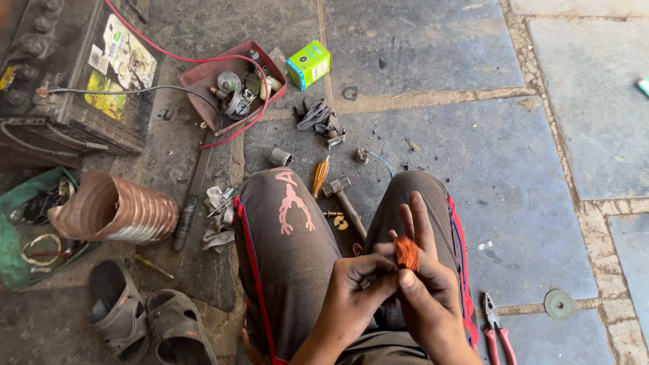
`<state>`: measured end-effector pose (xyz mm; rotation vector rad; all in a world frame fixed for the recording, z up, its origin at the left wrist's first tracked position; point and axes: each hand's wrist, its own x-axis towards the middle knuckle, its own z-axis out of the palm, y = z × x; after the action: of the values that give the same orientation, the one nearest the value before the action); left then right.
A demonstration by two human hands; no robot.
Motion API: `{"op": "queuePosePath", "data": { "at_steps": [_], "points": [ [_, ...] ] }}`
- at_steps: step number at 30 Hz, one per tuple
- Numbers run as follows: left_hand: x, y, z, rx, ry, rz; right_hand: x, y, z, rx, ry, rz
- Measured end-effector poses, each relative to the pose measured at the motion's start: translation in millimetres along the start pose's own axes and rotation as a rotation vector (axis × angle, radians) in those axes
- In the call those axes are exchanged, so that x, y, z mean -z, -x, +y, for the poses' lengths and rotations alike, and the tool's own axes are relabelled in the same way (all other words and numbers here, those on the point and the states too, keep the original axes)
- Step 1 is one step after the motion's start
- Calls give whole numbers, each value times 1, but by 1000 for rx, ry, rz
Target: The person sits on the floor and winds a length of copper wire around their fingers to form a coil. They repeatedly wrap the wire and adjust the coil with both hands.
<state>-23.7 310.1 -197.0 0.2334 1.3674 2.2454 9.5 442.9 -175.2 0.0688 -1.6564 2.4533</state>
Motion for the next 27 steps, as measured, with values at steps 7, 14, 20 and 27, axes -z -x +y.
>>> {"op": "queuePosePath", "data": {
  "at_steps": [7,14,20,27],
  "points": [
    [44,-16,0,91,18,-425,6,6,-20,-18,9,-168],
    [49,-44,68,149,-539,-414,28,5,-40,-201,249,-414],
    [5,-35,105,-167,-1109,-242,29,-4,-37,84,751,-394],
    [-23,-12,98,-564,-1321,15,13,-22,-23,283,1052,-106]
  ]
}}
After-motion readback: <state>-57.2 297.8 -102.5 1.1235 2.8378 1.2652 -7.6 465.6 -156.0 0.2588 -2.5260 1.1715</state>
